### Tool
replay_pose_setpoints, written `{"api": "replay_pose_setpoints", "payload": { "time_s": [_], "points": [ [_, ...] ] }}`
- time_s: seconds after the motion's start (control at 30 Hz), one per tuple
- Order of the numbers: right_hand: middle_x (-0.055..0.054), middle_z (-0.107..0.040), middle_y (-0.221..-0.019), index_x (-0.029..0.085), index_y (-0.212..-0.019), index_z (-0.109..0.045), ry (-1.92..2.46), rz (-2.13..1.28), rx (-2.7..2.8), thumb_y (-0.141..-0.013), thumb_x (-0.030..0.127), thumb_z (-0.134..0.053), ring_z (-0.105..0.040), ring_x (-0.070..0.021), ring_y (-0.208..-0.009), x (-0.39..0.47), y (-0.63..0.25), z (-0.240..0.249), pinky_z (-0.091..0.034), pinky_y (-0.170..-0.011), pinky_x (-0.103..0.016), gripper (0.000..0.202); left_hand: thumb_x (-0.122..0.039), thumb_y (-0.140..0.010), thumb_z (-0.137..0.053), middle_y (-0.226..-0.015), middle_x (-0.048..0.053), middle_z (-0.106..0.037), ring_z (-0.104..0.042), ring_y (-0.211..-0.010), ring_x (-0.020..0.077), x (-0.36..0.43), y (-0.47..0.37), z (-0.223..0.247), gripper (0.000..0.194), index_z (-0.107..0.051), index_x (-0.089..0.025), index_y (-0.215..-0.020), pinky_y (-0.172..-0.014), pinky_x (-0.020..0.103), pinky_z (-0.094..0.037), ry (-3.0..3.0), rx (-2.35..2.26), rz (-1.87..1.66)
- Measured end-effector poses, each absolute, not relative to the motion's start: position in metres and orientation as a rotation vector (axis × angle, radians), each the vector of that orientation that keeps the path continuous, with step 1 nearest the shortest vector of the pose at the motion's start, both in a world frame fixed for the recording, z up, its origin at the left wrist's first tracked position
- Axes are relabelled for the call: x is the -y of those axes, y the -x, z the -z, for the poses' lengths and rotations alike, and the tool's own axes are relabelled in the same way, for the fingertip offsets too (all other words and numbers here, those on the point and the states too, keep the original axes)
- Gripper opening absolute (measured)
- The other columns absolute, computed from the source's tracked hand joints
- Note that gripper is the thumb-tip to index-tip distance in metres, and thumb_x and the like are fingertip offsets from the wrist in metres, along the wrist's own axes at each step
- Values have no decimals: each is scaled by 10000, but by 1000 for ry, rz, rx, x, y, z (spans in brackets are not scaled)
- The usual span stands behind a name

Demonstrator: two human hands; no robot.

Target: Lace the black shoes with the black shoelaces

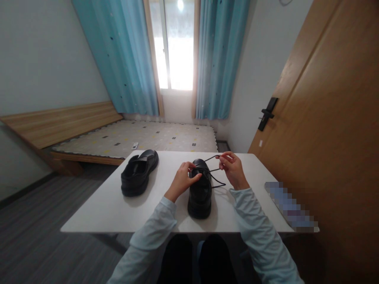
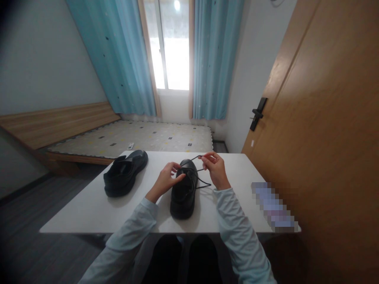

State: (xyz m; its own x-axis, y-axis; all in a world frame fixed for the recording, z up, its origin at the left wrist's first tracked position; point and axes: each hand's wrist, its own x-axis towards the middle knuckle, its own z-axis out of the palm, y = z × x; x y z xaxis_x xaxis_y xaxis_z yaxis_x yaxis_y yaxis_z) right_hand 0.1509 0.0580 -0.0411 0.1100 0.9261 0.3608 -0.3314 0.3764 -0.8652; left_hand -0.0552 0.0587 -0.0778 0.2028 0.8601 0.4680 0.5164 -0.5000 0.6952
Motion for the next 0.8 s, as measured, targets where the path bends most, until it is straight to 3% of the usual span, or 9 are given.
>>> {"api": "replay_pose_setpoints", "payload": {
  "time_s": [0.13, 0.43, 0.67, 0.8],
  "points": [
    [-16, -711, -869, 206, -801, -610, 627, -988, 1037, -654, 234, -744, -495, -59, -488, -58, -153, 39, -339, -404, -191, 202, -325, -726, -678, -913, 41, -563, -578, -785, 165, -60, 55, 79, 273, -550, -171, -912, -681, 313, -513, -2088, -1294, -1211],
    [-3, -691, -896, 234, -863, -626, 574, -868, 973, -692, 241, -713, -463, -54, -493, -57, -164, 34, -318, -389, -180, 192, -345, -729, -676, -921, 42, -558, -577, -782, 162, -61, 56, 81, 286, -545, -176, -920, -671, 307, -515, -2084, -1276, -1222],
    [-33, -657, -864, 190, -838, -656, 840, -704, 1196, -729, 355, -685, -529, -103, -615, -61, -163, 40, -421, -501, -227, 200, -415, -731, -677, -927, 49, -568, -578, -795, 170, -60, 56, 80, 342, -539, -178, -936, -650, 296, -508, -2069, -1279, -1214],
    [-56, -644, -878, 178, -858, -662, 1060, -571, 1444, -737, 419, -670, -567, -152, -725, -64, -159, 47, -469, -599, -272, 269, -443, -818, -574, -916, 59, -578, -578, -777, 166, -60, 56, 78, 289, -552, -175, -922, -632, 288, -501, -2027, -1278, -1228]
  ]
}}
